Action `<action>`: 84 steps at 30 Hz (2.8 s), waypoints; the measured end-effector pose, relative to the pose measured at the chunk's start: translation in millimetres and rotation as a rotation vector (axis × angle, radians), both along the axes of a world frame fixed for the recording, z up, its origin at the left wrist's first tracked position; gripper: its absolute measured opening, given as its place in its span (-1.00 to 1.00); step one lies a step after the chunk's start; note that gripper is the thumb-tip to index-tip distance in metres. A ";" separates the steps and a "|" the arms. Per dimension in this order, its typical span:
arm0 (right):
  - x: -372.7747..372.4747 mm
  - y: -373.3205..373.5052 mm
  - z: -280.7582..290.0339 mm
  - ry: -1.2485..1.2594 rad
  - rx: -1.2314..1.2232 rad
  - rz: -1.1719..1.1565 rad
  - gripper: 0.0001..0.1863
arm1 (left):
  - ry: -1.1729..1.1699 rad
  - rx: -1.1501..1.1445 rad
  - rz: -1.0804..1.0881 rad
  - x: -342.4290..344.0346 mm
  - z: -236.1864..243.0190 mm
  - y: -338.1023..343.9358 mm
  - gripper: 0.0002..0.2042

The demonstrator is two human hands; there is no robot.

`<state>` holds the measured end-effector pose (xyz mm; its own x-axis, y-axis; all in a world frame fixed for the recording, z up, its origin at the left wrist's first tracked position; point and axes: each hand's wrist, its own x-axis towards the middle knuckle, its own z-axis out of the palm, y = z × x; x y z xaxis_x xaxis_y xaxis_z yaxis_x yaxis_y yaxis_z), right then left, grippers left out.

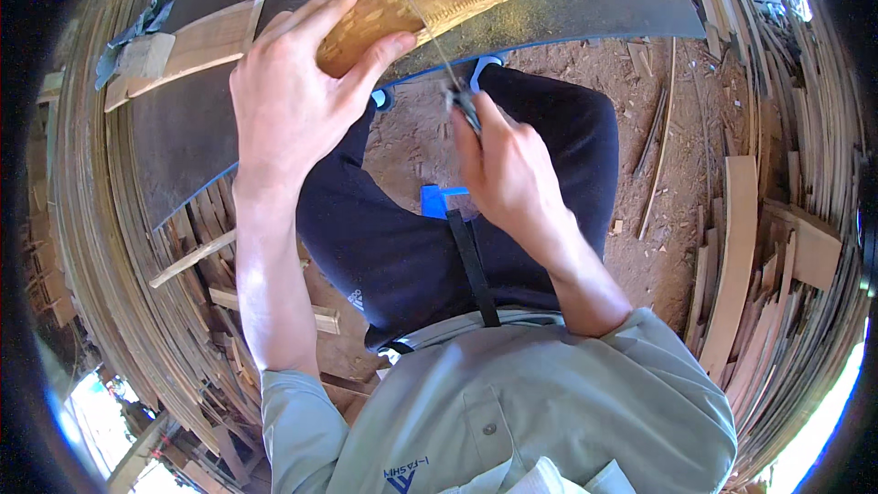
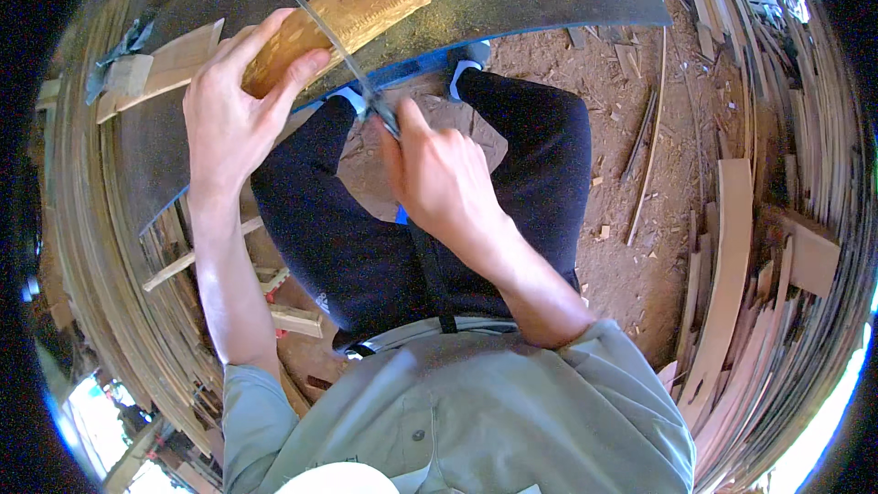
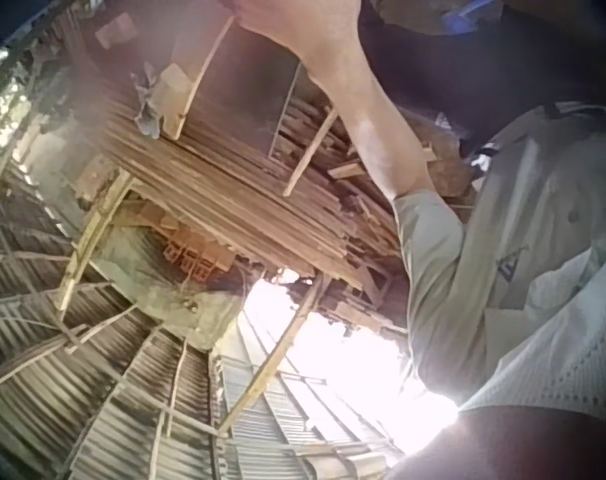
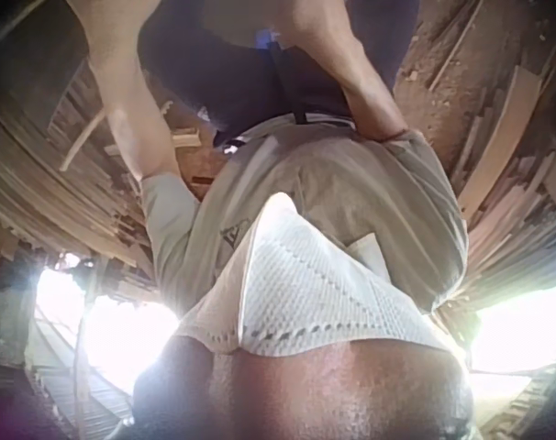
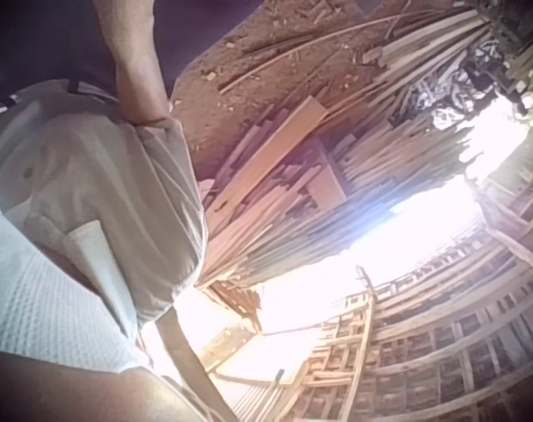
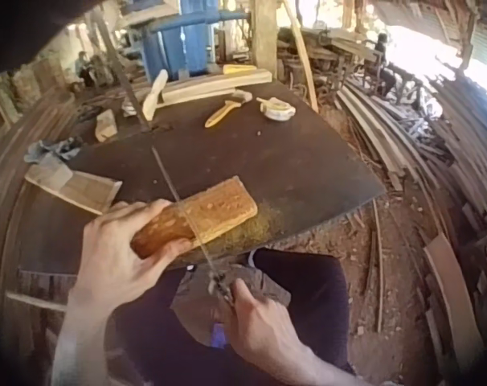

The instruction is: Saw a piece of wood using a small hand saw.

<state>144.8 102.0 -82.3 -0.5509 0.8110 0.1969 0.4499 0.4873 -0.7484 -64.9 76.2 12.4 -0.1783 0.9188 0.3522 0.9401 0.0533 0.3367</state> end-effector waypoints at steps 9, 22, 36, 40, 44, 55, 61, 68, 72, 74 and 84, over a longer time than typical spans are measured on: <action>100.6 -57.6 -31.1 -0.056 -0.259 -0.040 -0.84 | 0.059 0.031 0.037 -6.3 -10.6 -4.3 -0.45; -9.5 15.7 10.1 0.137 0.089 0.003 -0.67 | 0.004 0.043 -0.002 0.8 -5.5 -1.5 -0.51; -21.5 25.7 19.3 0.065 0.112 0.019 -0.61 | 0.004 0.090 0.005 -5.4 -13.2 1.3 -0.44; -20.7 27.3 23.9 0.026 0.070 0.028 -0.61 | -0.033 0.082 0.005 -7.4 -15.2 2.5 -0.44; -20.6 25.3 24.9 -0.012 0.044 0.008 -0.62 | 0.026 0.034 0.011 -2.6 -10.4 0.6 -0.56; 106.7 -59.9 -39.3 -0.073 -0.211 0.052 -0.80 | 0.047 0.017 0.021 -3.2 -7.3 -2.5 -0.51; 82.0 -30.9 -8.2 0.028 -0.162 0.077 -0.79 | 0.024 0.031 0.009 0.3 -7.0 -2.5 -0.51; -5.9 20.1 12.8 0.114 0.045 0.067 -0.64 | 0.025 0.064 -0.010 1.2 -8.6 -2.2 -0.50; -17.7 26.2 16.2 0.114 0.084 0.033 -0.58 | 0.016 0.090 0.009 -1.3 -11.5 0.0 -0.49; -19.7 28.5 18.4 0.074 0.107 0.026 -0.59 | 0.033 0.098 0.003 -1.5 -11.1 0.1 -0.49; -15.2 20.2 21.4 -0.063 0.030 -0.004 -0.65 | 0.010 0.048 0.018 -1.2 -7.8 1.4 -0.47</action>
<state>129.6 122.2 -60.9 -0.5594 0.8077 0.1863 0.4977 0.5071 -0.7037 -66.1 77.7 4.7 -0.1905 0.8976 0.3974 0.9425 0.0540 0.3297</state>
